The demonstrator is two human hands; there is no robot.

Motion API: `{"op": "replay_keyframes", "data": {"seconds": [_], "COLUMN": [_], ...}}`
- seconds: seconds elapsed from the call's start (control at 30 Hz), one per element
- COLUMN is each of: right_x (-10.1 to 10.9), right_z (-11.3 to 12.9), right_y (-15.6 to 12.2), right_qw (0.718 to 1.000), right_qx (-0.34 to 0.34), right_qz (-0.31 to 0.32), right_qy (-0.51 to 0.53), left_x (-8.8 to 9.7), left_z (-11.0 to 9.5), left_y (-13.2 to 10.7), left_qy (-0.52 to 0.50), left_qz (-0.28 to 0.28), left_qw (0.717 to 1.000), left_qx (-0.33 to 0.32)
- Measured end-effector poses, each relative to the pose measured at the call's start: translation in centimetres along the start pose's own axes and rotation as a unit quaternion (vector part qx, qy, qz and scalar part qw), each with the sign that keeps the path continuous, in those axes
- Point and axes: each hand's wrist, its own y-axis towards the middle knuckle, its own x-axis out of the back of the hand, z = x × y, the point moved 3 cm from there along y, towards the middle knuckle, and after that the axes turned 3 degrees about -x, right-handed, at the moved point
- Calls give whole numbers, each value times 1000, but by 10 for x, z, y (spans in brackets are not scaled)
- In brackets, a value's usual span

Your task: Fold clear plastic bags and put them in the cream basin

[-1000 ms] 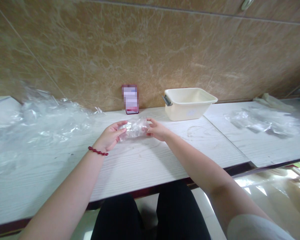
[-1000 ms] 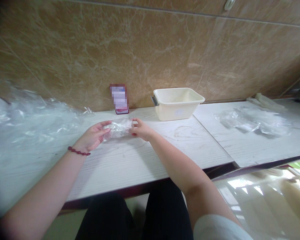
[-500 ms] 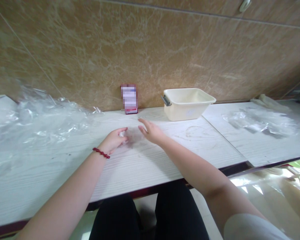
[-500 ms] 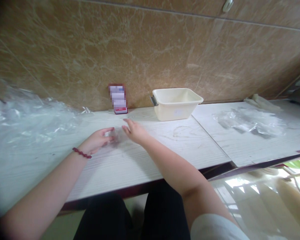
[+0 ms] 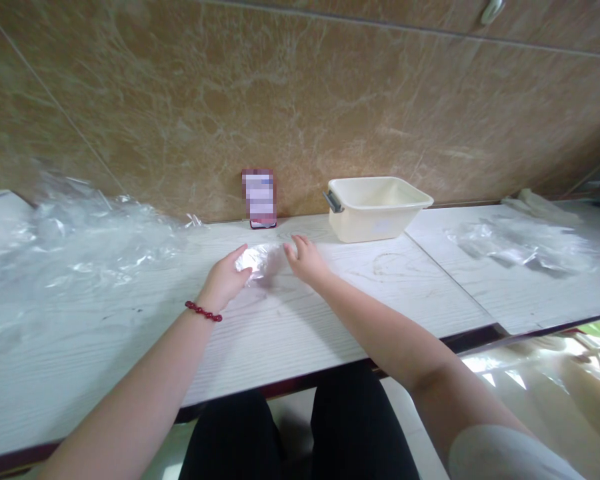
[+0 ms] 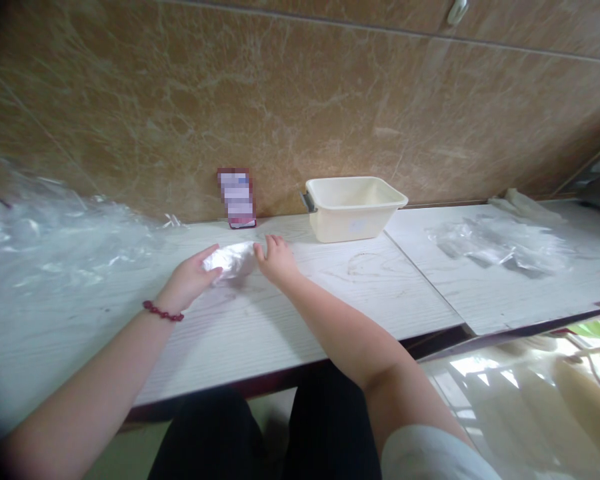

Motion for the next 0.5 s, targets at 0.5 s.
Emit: {"op": "replay_keyframes", "data": {"seconds": [0.5], "right_x": [-17], "right_z": [20], "right_y": [-16], "right_qw": [731], "right_qx": [-263], "right_qz": [160], "right_qy": [608], "left_x": [-33], "left_z": [-23], "left_y": [-26], "left_qy": [49], "left_qz": [39], "left_qw": [985], "left_qx": [-163]}}
